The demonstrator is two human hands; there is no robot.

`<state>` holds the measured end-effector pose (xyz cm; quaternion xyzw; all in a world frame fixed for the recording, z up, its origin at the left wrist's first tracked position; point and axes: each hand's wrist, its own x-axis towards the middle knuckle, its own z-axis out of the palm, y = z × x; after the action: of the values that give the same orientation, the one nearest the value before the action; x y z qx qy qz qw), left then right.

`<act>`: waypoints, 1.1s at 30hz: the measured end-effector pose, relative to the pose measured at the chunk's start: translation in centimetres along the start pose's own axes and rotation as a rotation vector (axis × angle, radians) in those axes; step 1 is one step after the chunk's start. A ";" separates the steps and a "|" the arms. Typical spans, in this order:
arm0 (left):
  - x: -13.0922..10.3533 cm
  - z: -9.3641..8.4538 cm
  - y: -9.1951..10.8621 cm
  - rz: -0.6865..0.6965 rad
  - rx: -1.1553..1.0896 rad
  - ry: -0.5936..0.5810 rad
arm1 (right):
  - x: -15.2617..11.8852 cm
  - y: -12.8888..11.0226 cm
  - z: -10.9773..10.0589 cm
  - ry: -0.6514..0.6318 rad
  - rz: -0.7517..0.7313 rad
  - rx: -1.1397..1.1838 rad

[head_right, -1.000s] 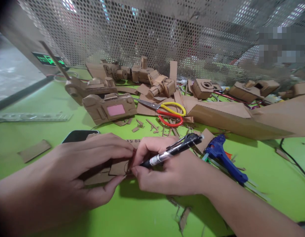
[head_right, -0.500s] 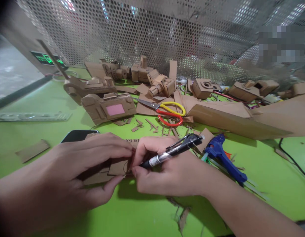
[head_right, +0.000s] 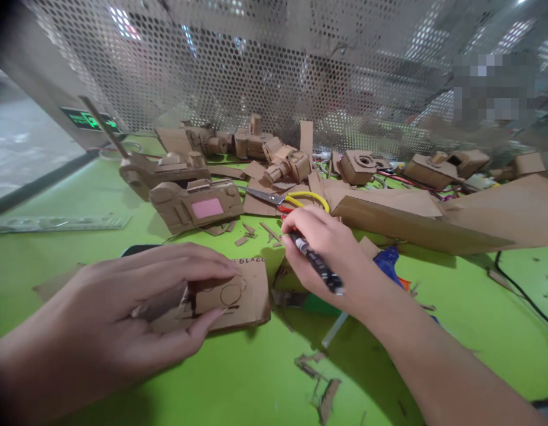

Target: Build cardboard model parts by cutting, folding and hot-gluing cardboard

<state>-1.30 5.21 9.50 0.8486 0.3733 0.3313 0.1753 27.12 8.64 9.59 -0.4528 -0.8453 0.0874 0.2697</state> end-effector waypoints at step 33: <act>1.1 -0.5 1.6 -0.710 -0.677 0.260 | 1.9 3.0 1.4 -0.029 0.368 -0.414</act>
<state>-0.26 5.02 11.21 0.5167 0.5292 0.4567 0.4943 27.68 12.11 7.91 -0.6429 -0.7525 -0.0331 0.1389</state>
